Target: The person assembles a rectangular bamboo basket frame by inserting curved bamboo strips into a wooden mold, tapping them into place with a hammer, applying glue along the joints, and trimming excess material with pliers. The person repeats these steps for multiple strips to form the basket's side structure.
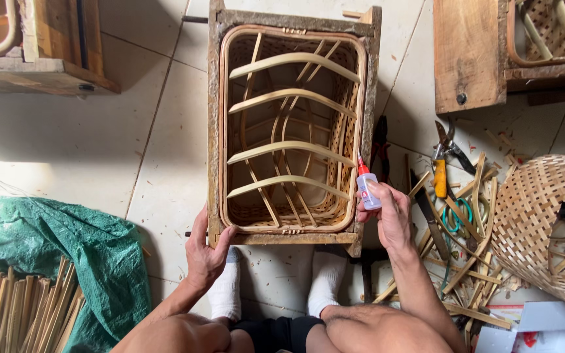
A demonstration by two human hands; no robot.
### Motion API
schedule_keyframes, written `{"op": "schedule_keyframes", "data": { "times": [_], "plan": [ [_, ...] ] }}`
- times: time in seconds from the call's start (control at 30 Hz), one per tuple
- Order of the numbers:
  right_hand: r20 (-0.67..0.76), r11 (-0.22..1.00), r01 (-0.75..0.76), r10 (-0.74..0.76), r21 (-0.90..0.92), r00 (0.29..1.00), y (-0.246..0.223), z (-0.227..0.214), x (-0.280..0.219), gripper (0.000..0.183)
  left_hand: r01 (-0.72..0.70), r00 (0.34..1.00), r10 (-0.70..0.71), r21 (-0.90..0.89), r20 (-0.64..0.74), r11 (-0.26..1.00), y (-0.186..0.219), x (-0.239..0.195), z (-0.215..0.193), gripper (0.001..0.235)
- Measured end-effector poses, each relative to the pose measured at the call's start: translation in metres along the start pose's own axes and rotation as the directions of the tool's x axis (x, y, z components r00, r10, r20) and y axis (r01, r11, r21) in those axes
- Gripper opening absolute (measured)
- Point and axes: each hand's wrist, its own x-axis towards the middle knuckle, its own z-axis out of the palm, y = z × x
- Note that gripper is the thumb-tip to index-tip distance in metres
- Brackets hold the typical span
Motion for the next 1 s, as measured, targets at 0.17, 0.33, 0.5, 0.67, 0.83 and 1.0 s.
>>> {"op": "schedule_keyframes", "data": {
  "times": [0.17, 0.33, 0.5, 0.67, 0.83, 1.0],
  "plan": [
    [-0.024, 0.998, -0.065, 0.065, 0.001, 0.998, 0.014, -0.002, -0.036, 0.046, -0.004, 1.0, 0.004, 0.0, 0.009, 1.0, 0.0, -0.001, -0.001, 0.065],
    [-0.058, 0.989, -0.137, 0.14, 0.05, 0.988, 0.021, -0.002, -0.062, 0.042, 0.022, 1.0, -0.022, -0.013, 0.011, 1.0, 0.003, 0.0, -0.001, 0.063],
    [-0.039, 0.993, -0.113, 0.111, -0.046, 0.993, 0.024, -0.005, -0.086, 0.04, 0.052, 0.998, -0.051, -0.043, 0.021, 0.998, 0.004, -0.001, -0.003, 0.063],
    [-0.044, 0.978, 0.012, -0.021, -0.209, 0.999, 0.009, -0.009, -0.115, 0.035, 0.051, 0.999, -0.05, -0.072, 0.016, 0.996, -0.002, -0.001, -0.001, 0.062],
    [0.13, 0.535, 0.349, -0.403, -0.77, 0.906, -0.023, -0.011, -0.127, 0.05, 0.003, 0.997, -0.021, -0.227, -0.076, 0.974, -0.009, -0.004, 0.009, 0.056],
    [0.303, 0.203, 0.419, -0.433, -0.885, 0.849, -0.043, -0.006, -0.121, 0.049, 0.018, 0.991, -0.07, -0.4, -0.115, 0.917, -0.017, 0.012, 0.011, 0.048]
  ]
}}
